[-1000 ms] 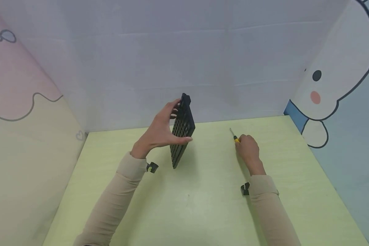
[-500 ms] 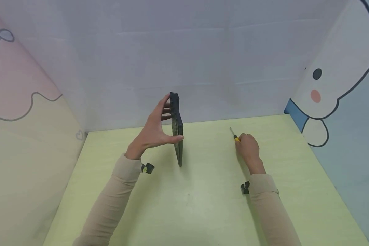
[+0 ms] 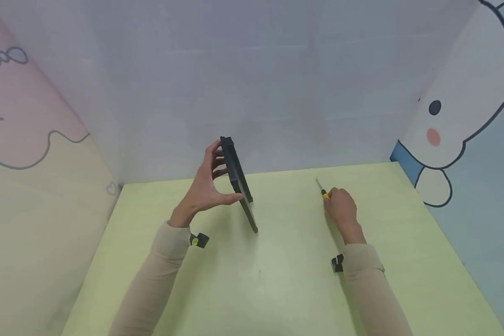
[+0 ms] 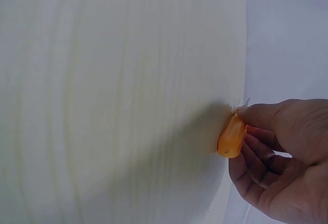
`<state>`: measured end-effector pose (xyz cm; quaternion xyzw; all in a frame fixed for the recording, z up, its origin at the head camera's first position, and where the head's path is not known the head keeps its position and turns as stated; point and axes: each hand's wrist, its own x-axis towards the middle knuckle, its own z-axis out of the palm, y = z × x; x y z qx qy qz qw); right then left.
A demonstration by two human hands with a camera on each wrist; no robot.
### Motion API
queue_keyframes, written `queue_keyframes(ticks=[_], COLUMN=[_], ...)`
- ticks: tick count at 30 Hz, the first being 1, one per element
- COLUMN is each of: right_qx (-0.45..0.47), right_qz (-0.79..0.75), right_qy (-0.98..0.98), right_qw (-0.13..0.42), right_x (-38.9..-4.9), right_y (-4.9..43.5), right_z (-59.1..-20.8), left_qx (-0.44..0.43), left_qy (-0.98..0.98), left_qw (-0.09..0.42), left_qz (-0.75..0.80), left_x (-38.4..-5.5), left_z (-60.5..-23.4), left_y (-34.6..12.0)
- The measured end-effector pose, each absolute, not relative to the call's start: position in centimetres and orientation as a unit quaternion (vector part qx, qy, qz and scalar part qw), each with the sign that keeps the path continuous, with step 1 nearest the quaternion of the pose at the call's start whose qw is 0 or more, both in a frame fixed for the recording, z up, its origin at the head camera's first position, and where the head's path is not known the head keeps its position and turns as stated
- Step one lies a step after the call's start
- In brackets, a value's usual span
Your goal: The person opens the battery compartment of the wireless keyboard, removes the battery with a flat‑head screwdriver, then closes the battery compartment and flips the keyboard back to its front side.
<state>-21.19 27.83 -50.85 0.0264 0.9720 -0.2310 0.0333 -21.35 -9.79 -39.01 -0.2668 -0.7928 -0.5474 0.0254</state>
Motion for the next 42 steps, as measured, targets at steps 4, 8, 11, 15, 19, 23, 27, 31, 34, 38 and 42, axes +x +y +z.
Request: queue_keyframes(ticks=[4,8,11,15,19,23,27,31,34,38,42], right_qx=[0.027,0.029,0.029,0.033,0.034,0.035,0.034,0.025,0.021,0.012,-0.033], right_qz=[-0.236,-0.234,-0.232,-0.228,-0.224,-0.224,-0.225,-0.233,-0.239,-0.247,-0.277], right_qy=[0.971,0.972,0.972,0.973,0.973,0.973,0.973,0.972,0.971,0.969,0.960], right_qw=[0.028,0.025,0.023,0.028,0.039,0.040,0.030,0.017,0.009,-0.003,-0.015], right_x=[-20.9,-20.6,-20.4,-20.5,-20.8,-20.9,-20.8,-20.6,-20.6,-20.5,-20.8], right_y=[27.7,27.6,27.5,27.5,27.5,27.5,27.4,27.4,27.5,27.2,26.4], right_z=[-51.0,-51.0,-51.0,-51.1,-51.3,-51.5,-51.6,-51.6,-51.3,-50.7,-50.0], left_qx=[-0.262,-0.259,-0.261,-0.272,-0.279,-0.268,-0.254,-0.249,-0.249,-0.256,-0.259], left_qy=[-0.774,-0.764,-0.758,-0.742,-0.718,-0.703,-0.695,-0.687,-0.687,-0.687,-0.682], left_qw=[0.020,0.024,0.034,0.045,0.045,0.043,0.047,0.053,0.056,0.062,0.066], left_qz=[-0.577,-0.591,-0.596,-0.611,-0.635,-0.657,-0.671,-0.680,-0.680,-0.677,-0.680], left_x=[-21.1,-20.9,-20.8,-20.8,-20.6,-20.4,-20.2,-20.2,-20.1,-20.1,-20.1], left_z=[-39.6,-40.1,-40.5,-40.8,-41.2,-41.6,-42.1,-42.6,-43.0,-43.4,-43.5], left_y=[-10.2,-10.5,-10.6,-10.7,-10.9,-11.0,-11.1,-11.0,-10.8,-10.7,-10.5])
